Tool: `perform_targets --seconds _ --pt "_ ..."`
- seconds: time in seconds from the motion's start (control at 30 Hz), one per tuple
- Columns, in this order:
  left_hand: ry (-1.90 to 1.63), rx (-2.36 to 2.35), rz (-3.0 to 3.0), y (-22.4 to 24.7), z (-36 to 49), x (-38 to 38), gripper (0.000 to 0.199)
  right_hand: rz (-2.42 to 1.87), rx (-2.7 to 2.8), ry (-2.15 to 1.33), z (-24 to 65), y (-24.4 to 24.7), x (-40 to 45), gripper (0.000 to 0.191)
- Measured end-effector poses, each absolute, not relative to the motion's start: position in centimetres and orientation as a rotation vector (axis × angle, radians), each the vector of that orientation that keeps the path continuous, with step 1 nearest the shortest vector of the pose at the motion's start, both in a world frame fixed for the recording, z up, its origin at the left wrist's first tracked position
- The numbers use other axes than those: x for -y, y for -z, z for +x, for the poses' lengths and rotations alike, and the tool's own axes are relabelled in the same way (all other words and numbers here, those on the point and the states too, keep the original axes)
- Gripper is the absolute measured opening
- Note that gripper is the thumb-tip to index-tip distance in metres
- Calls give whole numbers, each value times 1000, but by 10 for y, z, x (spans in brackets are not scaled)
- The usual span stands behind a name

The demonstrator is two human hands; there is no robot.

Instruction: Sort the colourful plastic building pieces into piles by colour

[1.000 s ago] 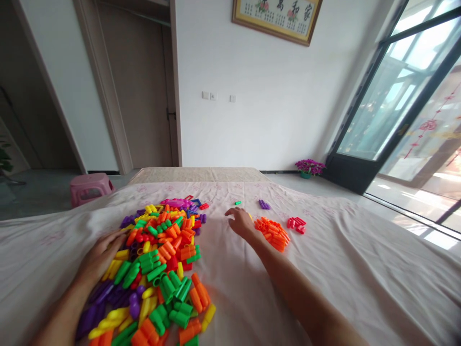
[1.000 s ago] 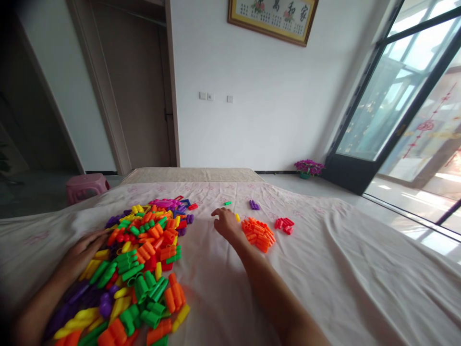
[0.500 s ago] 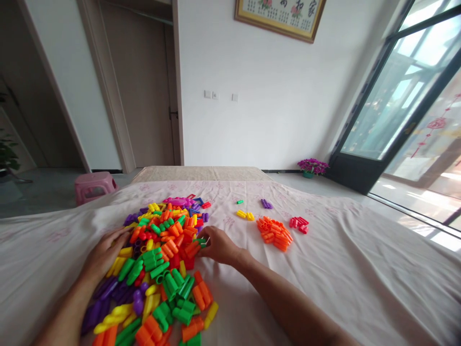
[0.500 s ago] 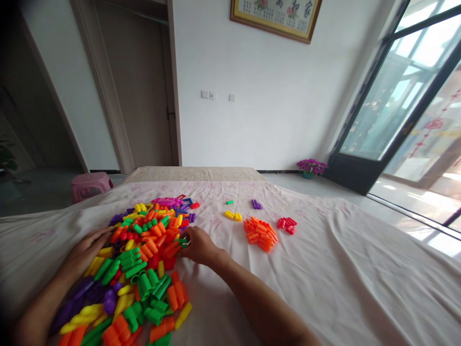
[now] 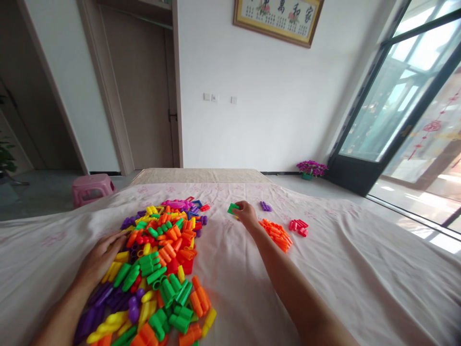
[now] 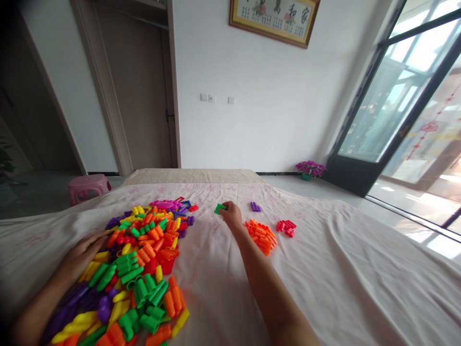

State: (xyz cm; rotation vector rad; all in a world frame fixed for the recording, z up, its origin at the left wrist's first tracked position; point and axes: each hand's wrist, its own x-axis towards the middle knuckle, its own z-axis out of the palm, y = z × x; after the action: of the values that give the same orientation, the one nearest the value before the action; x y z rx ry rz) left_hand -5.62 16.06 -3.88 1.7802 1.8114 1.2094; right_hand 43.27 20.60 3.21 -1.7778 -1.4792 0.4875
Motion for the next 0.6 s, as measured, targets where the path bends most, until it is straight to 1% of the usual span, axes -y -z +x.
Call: perform_targets --seconds 0.1,0.2,0.3,0.4,0.47,0.53,0.6 --pt "-1175 -1825 1756 39 -56 -161 59 -1756 1355 -426 441 -36 -216 43" --pt "-1169 -1841 1739 39 -55 -160 67 -1726 1371 -403 436 -34 -211 39" --pt "-1173 -1848 1737 40 -56 -160 69 -1547 1550 -620 413 -29 -190 28" --pt "-1169 -1834 1749 40 -57 -160 68 -1271 1833 -944 378 -30 -160 22" --pt "-1167 -1823 1753 40 -57 -160 68 -1160 1995 -1039 355 -34 -140 18" --pt "-1160 -1820 1750 41 -58 -161 68 -1125 2135 -1001 336 -37 -123 19" --pt "-1152 -1818 1749 41 -59 -161 68 -1153 2265 -835 324 -39 -112 29"
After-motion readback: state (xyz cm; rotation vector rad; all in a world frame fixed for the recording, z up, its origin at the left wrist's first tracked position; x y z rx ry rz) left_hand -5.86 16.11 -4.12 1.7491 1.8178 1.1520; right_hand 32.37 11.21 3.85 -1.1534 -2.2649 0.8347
